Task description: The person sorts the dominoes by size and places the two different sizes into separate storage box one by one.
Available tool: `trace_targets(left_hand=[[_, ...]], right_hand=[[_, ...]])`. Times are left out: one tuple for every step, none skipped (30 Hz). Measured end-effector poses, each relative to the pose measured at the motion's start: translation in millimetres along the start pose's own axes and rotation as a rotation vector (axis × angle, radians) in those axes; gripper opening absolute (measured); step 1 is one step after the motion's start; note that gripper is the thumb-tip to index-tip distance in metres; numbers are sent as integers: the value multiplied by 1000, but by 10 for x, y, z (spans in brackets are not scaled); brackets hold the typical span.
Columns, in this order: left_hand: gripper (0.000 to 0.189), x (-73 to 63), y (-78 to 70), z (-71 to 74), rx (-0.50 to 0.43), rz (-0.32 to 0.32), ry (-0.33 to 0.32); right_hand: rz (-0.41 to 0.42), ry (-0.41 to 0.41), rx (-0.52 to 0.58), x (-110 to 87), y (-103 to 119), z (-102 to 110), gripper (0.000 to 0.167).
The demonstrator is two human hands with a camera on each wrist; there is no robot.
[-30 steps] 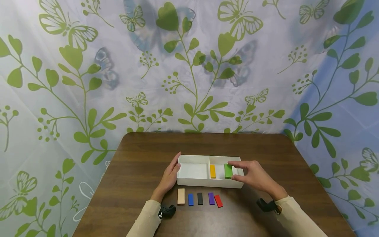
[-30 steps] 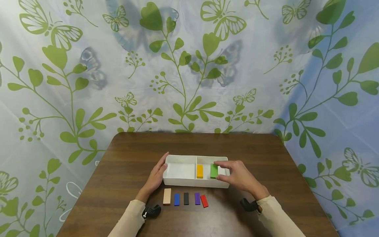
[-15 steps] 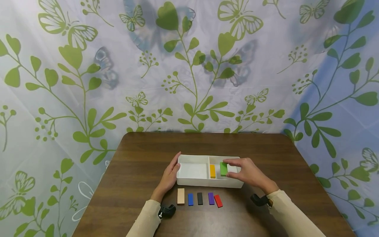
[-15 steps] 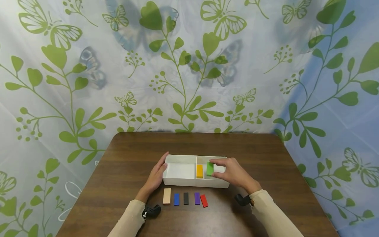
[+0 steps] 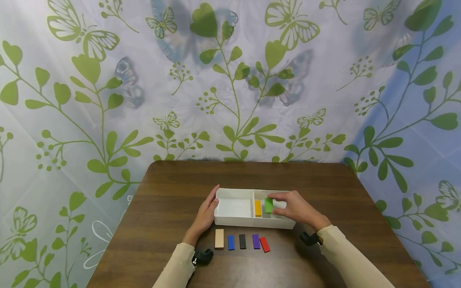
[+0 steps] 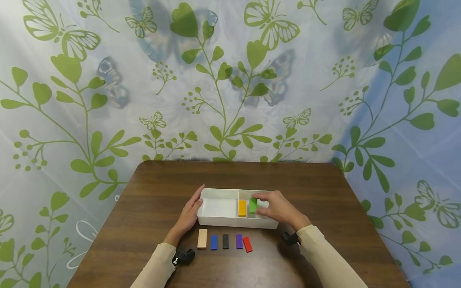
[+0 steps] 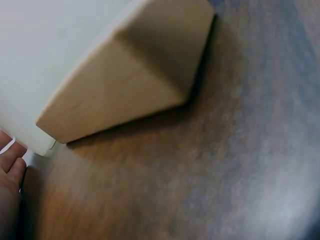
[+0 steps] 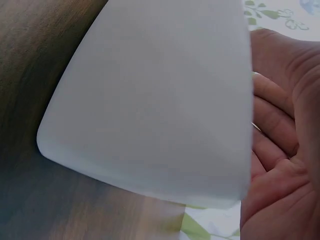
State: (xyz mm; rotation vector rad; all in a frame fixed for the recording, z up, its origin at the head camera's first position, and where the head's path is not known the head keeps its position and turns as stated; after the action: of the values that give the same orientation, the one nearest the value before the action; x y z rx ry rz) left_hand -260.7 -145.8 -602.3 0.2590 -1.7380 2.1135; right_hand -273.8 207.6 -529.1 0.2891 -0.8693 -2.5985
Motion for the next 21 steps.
trace_targets(left_hand=[[54,2,-5,-3,0,0,0],[54,4,-5,-8,-2,0,-2],[54,3,-4,-13,-9,0,-5],[54,1,1,-16,-14,2,-8],[54,-4,3,-19,-14,5,-10],[54,-10,2,-21,-13,10,-12],[54,-17,4,-20,-12,14,-13],[54,-23,13,-20,-13,17,-17],[54,-29,17,-17,-11,18,-18],[55,-32,21,-16,-8,20,-19],[55,-35,24,-14,-5,20,-20],[55,-36,26,-11,-1,18,-21],[55,-34,29,-9,1,16,-22],[55,-29,30,-9,2,14,-23],[55,-26,28,-8,2,11,-23],[55,-20,29,-9,2,10,-24],[55,-14,26,-7,0,8,-22],[55,-10,22,-5,-3,7,-19],[54,-5,15,-4,-4,5,-14],[54,1,15,-2,-3,4,-10],[55,6,17,-2,-1,1,-6]], right_hand=[[4,4,-4,16,-3,-11,56],[7,7,-10,30,-9,-21,56],[9,11,-13,43,-14,-32,56],[9,15,-18,55,-20,-43,56],[10,20,-21,66,-25,-55,57],[7,25,-23,76,-32,-65,57],[6,27,-27,84,-38,-74,57],[4,31,-28,93,-40,-83,57],[1,34,-29,102,-42,-91,56],[-3,39,-29,112,-41,-97,56],[-3,42,-33,123,-38,-102,56],[-3,43,-40,136,-34,-108,55],[-4,43,-49,149,-27,-111,55],[-5,43,-59,164,-20,-115,54],[-7,44,-70,178,-13,-120,54],[-8,43,-81,192,-3,-125,53],[-4,42,-97,205,5,-130,52],[-10,43,-110,217,13,-134,52],[-16,43,-126,229,20,-138,51],[-19,44,-141,239,28,-142,51],[-24,45,-154,247,34,-145,50]])
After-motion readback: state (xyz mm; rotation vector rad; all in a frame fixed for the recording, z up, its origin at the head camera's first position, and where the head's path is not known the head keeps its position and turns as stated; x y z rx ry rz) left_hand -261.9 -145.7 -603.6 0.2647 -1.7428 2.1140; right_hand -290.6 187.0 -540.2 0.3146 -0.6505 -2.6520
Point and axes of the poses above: each hand's wrist, its own x-axis towards the middle knuckle, its own z-axis out of the back of the hand, y = z × x, the point moved 3 cm from there along x, towards the middle knuckle, and after that the axes turned 12 degrees about -z, right-handed, at the moved point
